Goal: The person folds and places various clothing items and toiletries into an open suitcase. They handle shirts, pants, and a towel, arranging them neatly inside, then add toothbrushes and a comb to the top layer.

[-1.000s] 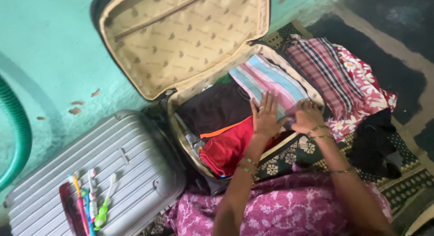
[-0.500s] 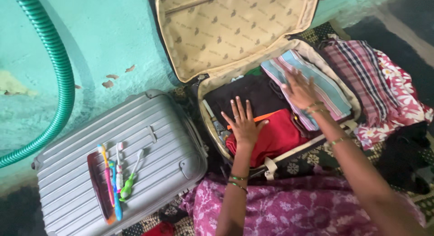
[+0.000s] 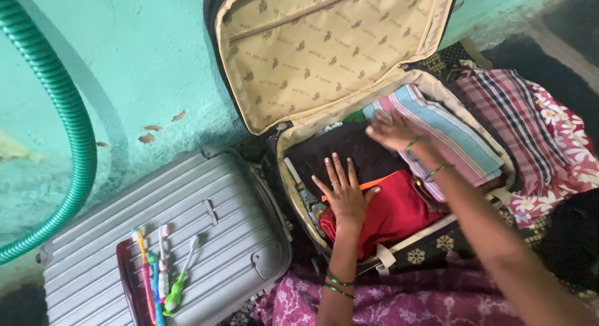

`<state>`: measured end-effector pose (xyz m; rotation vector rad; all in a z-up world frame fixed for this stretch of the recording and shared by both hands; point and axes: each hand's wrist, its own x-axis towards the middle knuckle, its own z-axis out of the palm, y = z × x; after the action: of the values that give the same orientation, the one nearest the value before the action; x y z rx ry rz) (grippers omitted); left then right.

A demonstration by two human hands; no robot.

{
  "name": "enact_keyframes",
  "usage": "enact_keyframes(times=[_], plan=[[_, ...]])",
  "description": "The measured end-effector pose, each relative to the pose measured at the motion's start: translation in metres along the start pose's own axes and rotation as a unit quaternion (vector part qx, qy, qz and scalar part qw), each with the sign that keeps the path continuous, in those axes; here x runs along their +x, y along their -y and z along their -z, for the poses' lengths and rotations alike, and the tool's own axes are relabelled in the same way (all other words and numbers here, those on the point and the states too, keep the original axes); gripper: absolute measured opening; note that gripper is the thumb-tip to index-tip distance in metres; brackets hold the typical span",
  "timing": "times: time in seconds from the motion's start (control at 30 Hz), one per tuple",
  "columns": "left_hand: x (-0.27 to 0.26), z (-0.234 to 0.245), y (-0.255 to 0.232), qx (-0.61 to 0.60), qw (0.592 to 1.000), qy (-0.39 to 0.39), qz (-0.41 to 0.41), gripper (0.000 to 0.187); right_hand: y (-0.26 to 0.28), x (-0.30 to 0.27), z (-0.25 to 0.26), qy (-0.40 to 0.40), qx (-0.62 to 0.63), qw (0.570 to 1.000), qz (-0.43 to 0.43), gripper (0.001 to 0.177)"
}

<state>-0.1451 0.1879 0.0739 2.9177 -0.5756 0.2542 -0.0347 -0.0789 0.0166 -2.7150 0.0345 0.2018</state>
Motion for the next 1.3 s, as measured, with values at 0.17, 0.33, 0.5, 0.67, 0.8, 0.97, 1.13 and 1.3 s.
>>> enact_keyframes(times=[0.17,0.33,0.5,0.67,0.8,0.97,1.13,1.3], plan=[[0.0,0.002,-0.002,-0.013,1.0,0.009,0.001,0.111,-0.027,-0.012,0.026,-0.092,-0.148,0.976,-0.128,0.072],[0.005,0.001,0.001,-0.008,1.0,0.001,-0.007,0.11,-0.038,-0.005,0.01,-0.103,-0.115,0.971,-0.181,0.081],[0.002,0.003,-0.003,-0.005,1.0,0.025,-0.007,0.112,-0.043,-0.015,0.009,-0.085,-0.09,0.975,-0.186,0.082],[0.0,0.002,-0.001,0.002,1.0,0.026,-0.007,0.111,-0.013,-0.065,0.026,0.023,-0.096,0.965,-0.243,0.094],[-0.003,0.0,-0.001,0.006,1.0,-0.003,-0.018,0.11,0.014,-0.129,0.026,0.037,-0.11,0.959,-0.257,0.116],[-0.017,0.016,0.001,0.026,0.995,-0.088,-0.042,0.107,0.036,-0.17,0.029,0.059,-0.082,0.929,-0.355,0.135],[-0.064,0.043,0.003,0.01,0.991,0.135,0.007,0.131,0.037,-0.165,0.03,0.133,-0.069,0.898,-0.414,0.135],[-0.073,0.032,0.0,0.197,0.975,0.106,-0.005,0.127,0.032,-0.163,0.011,0.094,-0.065,0.9,-0.421,0.14]])
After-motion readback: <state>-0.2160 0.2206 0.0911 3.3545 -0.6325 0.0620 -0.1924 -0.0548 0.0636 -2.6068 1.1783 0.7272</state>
